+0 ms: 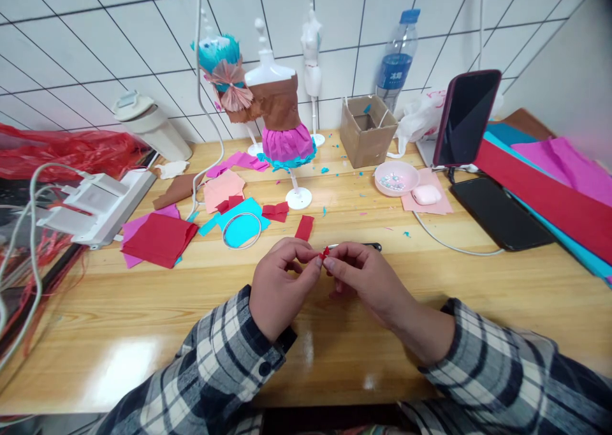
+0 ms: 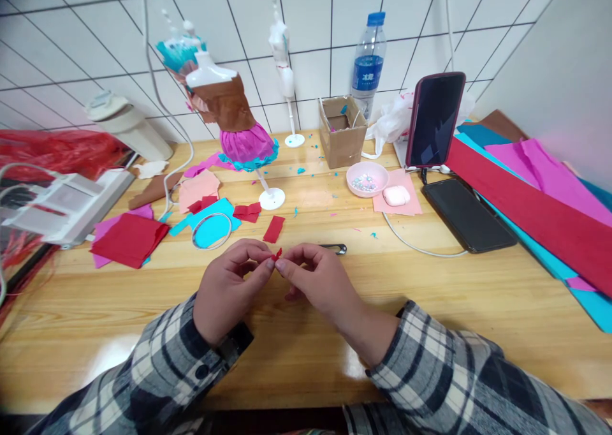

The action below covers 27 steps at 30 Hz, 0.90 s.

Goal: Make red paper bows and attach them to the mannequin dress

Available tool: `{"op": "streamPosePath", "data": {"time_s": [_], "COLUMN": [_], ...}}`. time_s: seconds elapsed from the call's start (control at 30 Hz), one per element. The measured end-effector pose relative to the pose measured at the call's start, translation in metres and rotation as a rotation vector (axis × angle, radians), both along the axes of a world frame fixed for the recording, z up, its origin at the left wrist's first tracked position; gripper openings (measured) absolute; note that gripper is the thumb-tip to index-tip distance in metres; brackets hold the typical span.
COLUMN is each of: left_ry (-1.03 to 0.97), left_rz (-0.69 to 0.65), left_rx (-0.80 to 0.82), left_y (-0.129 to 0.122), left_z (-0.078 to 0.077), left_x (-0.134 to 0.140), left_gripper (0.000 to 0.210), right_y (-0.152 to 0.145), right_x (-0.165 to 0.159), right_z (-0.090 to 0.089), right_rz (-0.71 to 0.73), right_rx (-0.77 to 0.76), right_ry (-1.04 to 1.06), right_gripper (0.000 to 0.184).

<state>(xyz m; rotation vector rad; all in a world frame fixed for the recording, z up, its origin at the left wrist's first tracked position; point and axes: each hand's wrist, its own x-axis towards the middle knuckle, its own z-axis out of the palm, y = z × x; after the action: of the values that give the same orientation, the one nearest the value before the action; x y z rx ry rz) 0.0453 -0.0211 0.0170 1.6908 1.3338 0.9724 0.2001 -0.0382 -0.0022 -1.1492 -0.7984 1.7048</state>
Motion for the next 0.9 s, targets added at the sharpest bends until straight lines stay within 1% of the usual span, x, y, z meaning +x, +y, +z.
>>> {"op": "streamPosePath", "data": {"time_s": [0.23, 0.47, 0.63, 0.9], "left_ry": [0.043, 0.050, 0.014, -0.049], "left_rz": [-0.007, -0.012, -0.041, -0.091], "left_rx": [0.037, 0.062, 0.086, 0.122], "left_y": [0.0003, -0.0001, -0.0006, -0.0007], "left_z": [0.0000, 0.0011, 0.0018, 0.0003], "left_x": [-0.0003, -0.0008, -0.0011, -0.0019], "left_gripper": [0.010, 0.009, 0.011, 0.008], "right_y": [0.0004, -0.0004, -0.0011, -0.0037], "right_x": [-0.0010, -0.0023, -0.0022, -0.0037], "right_z": [-0.0002, -0.0009, -0.0011, 0.0035], "right_rz": [-0.025, -0.041, -0.050, -0.039], "right_rx": [0.012, 0.012, 0.051, 0.136], "right_ry": [-0.072, -0.058, -0.088, -0.144], "right_gripper": [0.034, 0.036, 0.031, 0.023]}}
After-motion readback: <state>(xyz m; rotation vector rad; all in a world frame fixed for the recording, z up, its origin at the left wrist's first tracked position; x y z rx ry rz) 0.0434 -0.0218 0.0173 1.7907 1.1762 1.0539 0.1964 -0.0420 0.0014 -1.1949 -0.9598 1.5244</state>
